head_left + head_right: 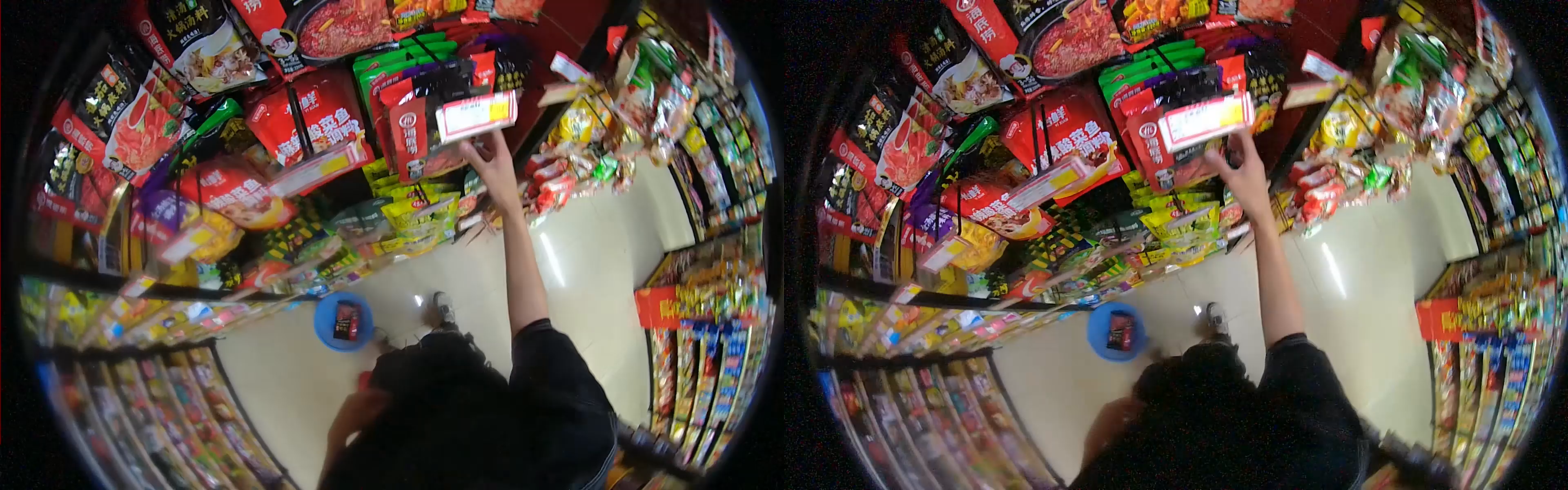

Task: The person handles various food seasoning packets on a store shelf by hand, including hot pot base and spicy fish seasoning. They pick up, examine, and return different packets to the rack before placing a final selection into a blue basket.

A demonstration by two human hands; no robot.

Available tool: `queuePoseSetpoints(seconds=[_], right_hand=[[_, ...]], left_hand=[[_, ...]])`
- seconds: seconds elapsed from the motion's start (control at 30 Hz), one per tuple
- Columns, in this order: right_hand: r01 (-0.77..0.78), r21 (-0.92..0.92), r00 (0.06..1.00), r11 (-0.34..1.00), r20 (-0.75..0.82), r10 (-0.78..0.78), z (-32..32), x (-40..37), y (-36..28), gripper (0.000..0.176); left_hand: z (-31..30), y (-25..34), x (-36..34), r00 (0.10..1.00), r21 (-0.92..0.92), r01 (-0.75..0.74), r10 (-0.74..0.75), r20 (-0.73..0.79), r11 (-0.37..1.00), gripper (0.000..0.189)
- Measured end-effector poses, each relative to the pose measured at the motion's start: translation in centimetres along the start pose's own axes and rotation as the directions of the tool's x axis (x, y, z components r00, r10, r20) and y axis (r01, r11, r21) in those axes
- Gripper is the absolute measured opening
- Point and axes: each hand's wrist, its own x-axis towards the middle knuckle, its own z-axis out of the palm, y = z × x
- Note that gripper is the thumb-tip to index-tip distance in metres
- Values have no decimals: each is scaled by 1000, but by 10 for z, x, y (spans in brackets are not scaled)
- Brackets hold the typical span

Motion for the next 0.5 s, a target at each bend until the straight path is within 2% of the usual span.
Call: queuePoseSetpoints(seconds=[0.03,0.1,0.17,0.2,0.27,0.33,0.37,0.4,0.43,0.47,0.5], right_hand=[[39,-96,999,995,25,-37,1,2,-6,55],[94,-147,995,985,36,-90,3,3,-20,47],[69,-85,986,994,160,-55,-5,2,-24,39],[4,-80,970,997,244,15,-14,1,-18,35],[-22,49,944,999,330,5,-24,-5,-16,28],[-71,81,925,994,377,35,-44,-14,-27,27],[-1,40,940,999,340,-13,-59,-21,0,30],[-123,115,909,986,413,66,-77,-25,14,36],[-216,234,930,948,344,127,-84,-37,17,38],[-260,295,859,919,506,81,-96,-33,22,39],[-359,267,821,895,546,166,-92,-40,-7,39]], left_hand=[[5,11,12,1000,1,-2,2,5,1000,24],[16,28,33,1000,2,5,-5,19,1000,24],[25,39,47,998,8,43,-44,34,999,25],[30,41,50,994,29,78,-80,74,997,26],[37,65,52,977,-5,212,-212,11,977,27],[37,92,61,958,-82,286,-287,11,955,27],[31,106,66,956,-129,293,-290,42,947,26],[27,112,70,969,-193,242,-247,-3,951,26],[22,118,74,978,-253,185,-203,-48,950,25],[17,117,78,977,-303,65,-123,-176,951,25],[9,113,81,953,-329,-61,-42,-299,942,25]])
